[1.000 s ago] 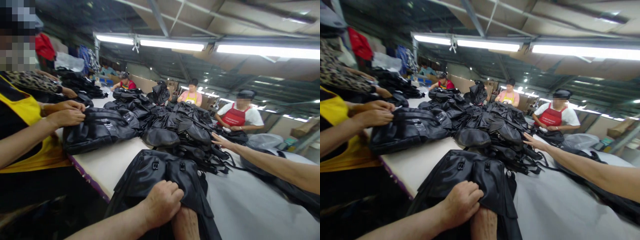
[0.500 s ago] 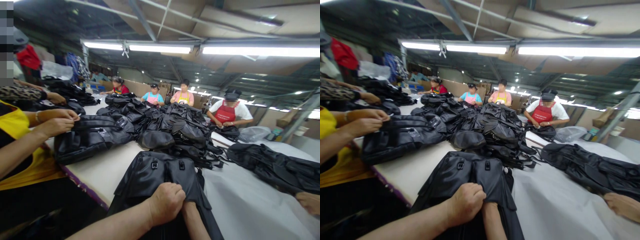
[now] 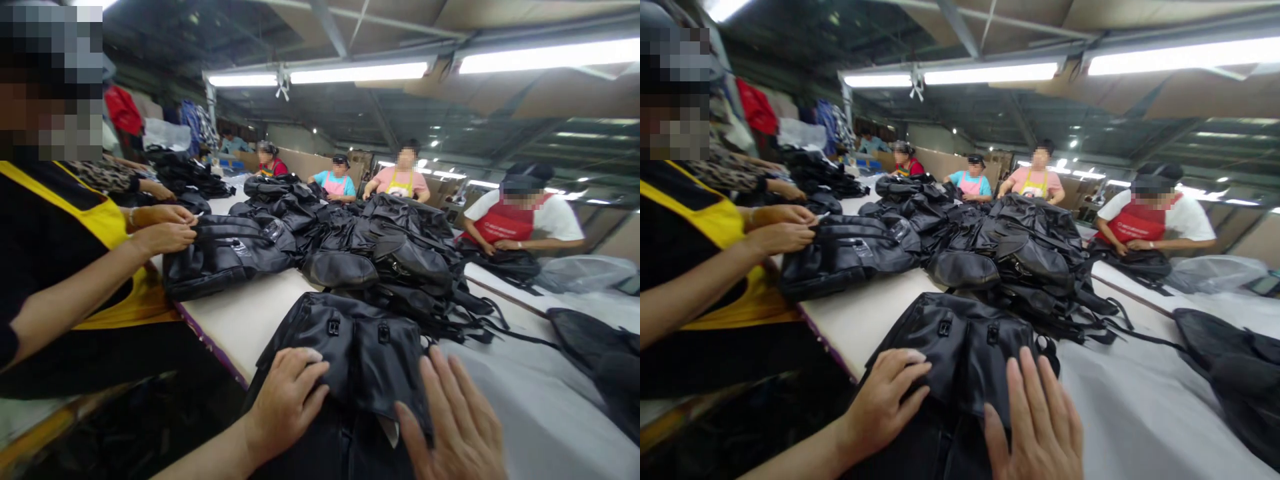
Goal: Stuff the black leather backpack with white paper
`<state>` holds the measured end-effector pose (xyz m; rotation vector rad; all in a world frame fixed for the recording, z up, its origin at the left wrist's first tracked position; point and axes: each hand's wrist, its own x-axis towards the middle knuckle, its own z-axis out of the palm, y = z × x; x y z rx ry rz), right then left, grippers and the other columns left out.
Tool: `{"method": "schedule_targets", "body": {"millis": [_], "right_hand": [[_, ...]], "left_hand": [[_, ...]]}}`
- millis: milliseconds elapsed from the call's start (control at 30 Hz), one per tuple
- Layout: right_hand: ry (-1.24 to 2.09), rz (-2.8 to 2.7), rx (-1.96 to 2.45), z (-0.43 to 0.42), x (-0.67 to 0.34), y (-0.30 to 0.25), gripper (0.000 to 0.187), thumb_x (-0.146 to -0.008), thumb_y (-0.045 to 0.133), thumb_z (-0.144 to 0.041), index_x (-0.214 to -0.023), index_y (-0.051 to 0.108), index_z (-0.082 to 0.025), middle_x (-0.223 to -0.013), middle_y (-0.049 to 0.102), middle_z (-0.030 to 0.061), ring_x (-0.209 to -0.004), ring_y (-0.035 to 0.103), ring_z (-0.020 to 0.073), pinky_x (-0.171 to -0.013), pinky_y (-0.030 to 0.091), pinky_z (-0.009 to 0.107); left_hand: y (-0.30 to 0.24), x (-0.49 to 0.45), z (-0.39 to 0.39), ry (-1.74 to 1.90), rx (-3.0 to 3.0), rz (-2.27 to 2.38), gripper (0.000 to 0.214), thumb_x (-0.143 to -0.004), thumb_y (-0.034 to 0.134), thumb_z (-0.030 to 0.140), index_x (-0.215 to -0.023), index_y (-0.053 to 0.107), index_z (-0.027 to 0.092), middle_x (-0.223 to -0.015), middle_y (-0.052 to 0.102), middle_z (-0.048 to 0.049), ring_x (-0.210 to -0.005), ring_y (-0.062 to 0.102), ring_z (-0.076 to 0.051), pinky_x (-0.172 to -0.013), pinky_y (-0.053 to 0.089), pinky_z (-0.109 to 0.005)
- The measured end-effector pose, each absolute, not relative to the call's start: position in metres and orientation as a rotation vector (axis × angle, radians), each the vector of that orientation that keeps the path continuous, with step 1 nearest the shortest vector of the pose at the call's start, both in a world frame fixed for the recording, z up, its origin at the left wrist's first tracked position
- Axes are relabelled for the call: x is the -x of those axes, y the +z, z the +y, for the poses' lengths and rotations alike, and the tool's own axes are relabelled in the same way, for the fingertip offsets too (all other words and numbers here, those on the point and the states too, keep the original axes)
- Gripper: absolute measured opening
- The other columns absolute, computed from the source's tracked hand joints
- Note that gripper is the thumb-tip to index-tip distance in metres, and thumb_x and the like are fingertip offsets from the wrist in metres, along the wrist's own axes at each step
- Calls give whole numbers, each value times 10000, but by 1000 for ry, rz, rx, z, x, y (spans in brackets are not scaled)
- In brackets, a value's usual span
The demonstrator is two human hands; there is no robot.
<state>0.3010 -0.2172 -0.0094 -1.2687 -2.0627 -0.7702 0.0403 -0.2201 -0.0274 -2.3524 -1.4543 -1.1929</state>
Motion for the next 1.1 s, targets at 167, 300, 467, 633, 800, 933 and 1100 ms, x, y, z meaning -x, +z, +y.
{"method": "schedule_targets", "body": {"millis": [167, 300, 467, 633, 800, 933, 1100], "right_hand": [[-647, -2214, 1373, -173, -299, -60, 635, -859, 419, -477, -1398, 286, -169, -1463, 260, 137, -1325, 253, 339, -965, 340, 545], [-452, -2088, 1395, -177, -321, -77, 616, -878, 397, -478, -1390, 286, -154, -1472, 235, 135, -1334, 247, 294, -1006, 344, 472], [-632, -2196, 1371, -197, -321, -61, 708, -846, 435, -490, -1432, 188, -178, -1464, 244, 156, -1312, 272, 348, -985, 302, 548], [-706, -2234, 1511, -177, -314, -46, 708, -827, 423, -126, -1451, 99, -212, -1495, 160, 138, -1345, 214, 319, -1014, 269, 516], [-890, -2203, 1532, -150, -311, -60, 747, -836, 363, -44, -1449, -21, -232, -1469, 228, 160, -1302, 317, 315, -882, 385, 475], [-862, -2334, 1441, -167, -319, -57, 780, -776, 370, -44, -1453, 33, -234, -1471, 235, 136, -1296, 332, 307, -899, 401, 467], [-652, -2543, 1060, -214, -352, -46, 681, -797, 464, -293, -1432, 216, -271, -1244, 566, 59, -998, 622, 226, -710, 534, 300]], "left_hand": [[-58, -16, -205, -777, 2369, -1726, 723, -757, 590, 319, -1391, 268, 190, -1402, 378, -114, -1312, 283, -307, -1057, 270, -522], [-70, -11, -184, -753, 2510, -1690, 757, -757, 525, 158, -1424, 170, 199, -1465, 280, -97, -1369, 164, -277, -1091, 212, -521], [-76, -17, -143, -823, 2722, -1535, 797, -712, 524, 110, -1421, 172, 195, -1478, 250, -86, -1382, 126, -251, -1108, 200, -492], [-84, -24, -119, -920, 2767, -1437, 771, -697, 533, 123, -1401, 223, 172, -1468, 269, -89, -1378, 141, -239, -1120, 191, -460], [-88, -26, -107, -1010, 2718, -1407, 705, -695, 475, 64, -1369, 287, 152, -1447, 307, -95, -1373, 162, -225, -1121, 197, -453], [-73, -17, -120, -1001, 2703, -1359, 766, -635, 478, 11, -1363, 298, 164, -1455, 290, -95, -1372, 163, -238, -1114, 228, -453], [-77, 11, -204, -1177, 2438, -1661, 539, -817, 494, 144, -1325, 336, 226, -1365, 386, -101, -1301, 308, -240, -1076, 304, -449]]}}
